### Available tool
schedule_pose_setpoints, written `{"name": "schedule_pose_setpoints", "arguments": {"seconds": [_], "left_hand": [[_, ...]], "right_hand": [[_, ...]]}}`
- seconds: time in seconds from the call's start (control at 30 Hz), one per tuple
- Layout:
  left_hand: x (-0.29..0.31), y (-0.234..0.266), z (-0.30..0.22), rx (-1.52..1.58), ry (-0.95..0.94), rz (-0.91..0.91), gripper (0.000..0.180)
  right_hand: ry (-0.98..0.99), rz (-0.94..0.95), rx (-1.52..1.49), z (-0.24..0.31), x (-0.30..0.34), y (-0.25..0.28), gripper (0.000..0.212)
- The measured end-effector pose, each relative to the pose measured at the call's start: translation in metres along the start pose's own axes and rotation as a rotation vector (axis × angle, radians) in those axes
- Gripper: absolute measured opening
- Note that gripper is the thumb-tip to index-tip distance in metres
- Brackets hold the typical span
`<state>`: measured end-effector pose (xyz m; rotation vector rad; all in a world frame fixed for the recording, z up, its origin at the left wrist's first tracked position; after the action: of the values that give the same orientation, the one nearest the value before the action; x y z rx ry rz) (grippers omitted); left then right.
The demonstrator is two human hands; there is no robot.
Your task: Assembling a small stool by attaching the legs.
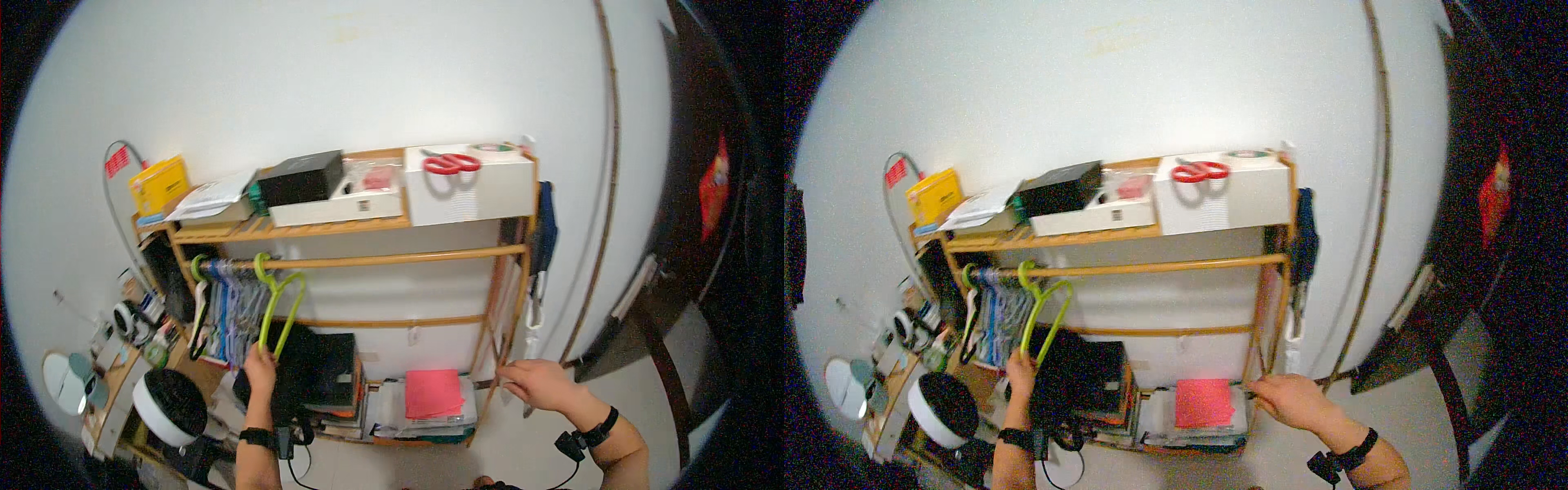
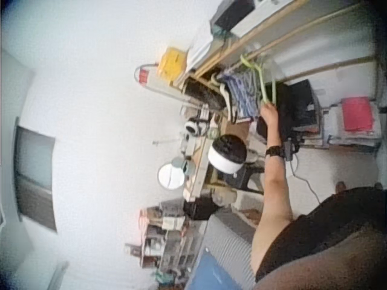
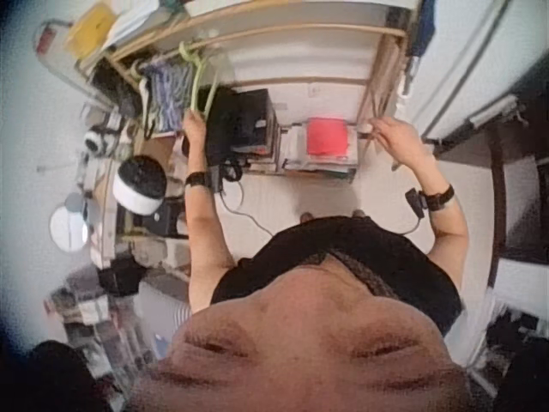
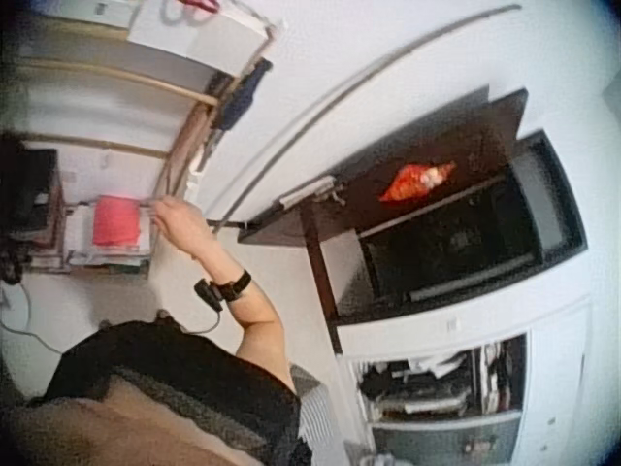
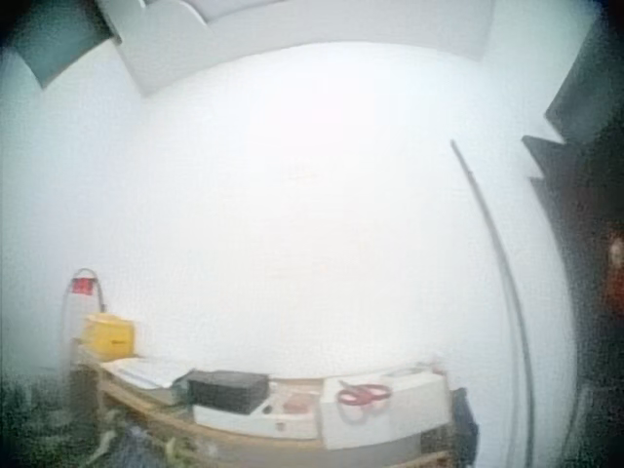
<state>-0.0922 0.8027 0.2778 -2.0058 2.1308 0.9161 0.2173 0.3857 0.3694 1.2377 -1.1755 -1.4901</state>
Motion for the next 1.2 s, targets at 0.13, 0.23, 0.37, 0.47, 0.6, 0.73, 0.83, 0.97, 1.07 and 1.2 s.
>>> {"name": "schedule_pose_setpoints", "arguments": {"seconds": [0.13, 0.23, 0.37, 0.47, 0.6, 0.73, 0.83, 0.97, 1.07, 1.2], "left_hand": [[-0.022, -0.023, 0.058, -0.209, -0.339, -0.168, 0.024], [0.002, -0.023, 0.010, -0.467, -0.291, -0.219, 0.046], [0.058, -0.058, -0.120, -0.756, -0.424, -0.223, 0.043], [0.082, -0.136, -0.159, -0.495, -0.848, -0.103, 0.035], [0.154, -0.265, -0.203, -0.127, -0.623, 0.644, 0.037], [0.309, -0.350, -0.301, -0.106, -0.948, 1.290, 0.030], [0.438, -0.379, -0.361, 0.046, -1.118, 1.724, 0.028], [0.582, -0.361, -0.425, 0.054, -1.586, 2.072, 0.030], [0.668, -0.359, -0.438, 0.494, -1.905, 2.169, 0.024], [0.756, -0.322, -0.456, 0.541, -2.172, 2.377, 0.024]], "right_hand": [[-0.333, -0.045, 0.048, -0.044, 0.081, 0.004, 0.030], [-0.533, -0.213, 0.067, -0.066, 0.146, 0.018, 0.025], [-0.826, -0.327, 0.071, -0.094, 0.258, 0.009, 0.027], [-1.156, -0.345, 0.070, -0.102, 0.363, -0.003, 0.027], [-1.582, -0.301, 0.091, -0.048, 0.505, -0.036, 0.026], [-1.982, -0.324, 0.075, 0.041, 0.591, -0.052, 0.028], [-2.321, -0.507, 0.231, 0.133, 0.642, -0.069, 0.031], [-2.877, -0.637, 0.788, 0.270, 0.663, -0.116, 0.057], [-3.339, -0.942, 0.403, 0.340, 0.651, -0.172, 0.075], [-3.331, -0.974, 0.213, 0.354, 0.633, -0.218, 0.067]]}}
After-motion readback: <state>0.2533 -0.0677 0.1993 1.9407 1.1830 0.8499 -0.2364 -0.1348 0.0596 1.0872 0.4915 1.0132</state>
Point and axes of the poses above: each hand's wrist, its own x-axis away from the middle knuckle, its own y-axis out of the back of the hand, z = x × y, the point moved 3 cm from there along -x, towards the middle knuckle, and after that the axes turned 7 degrees about x, right-handed, at the moved point
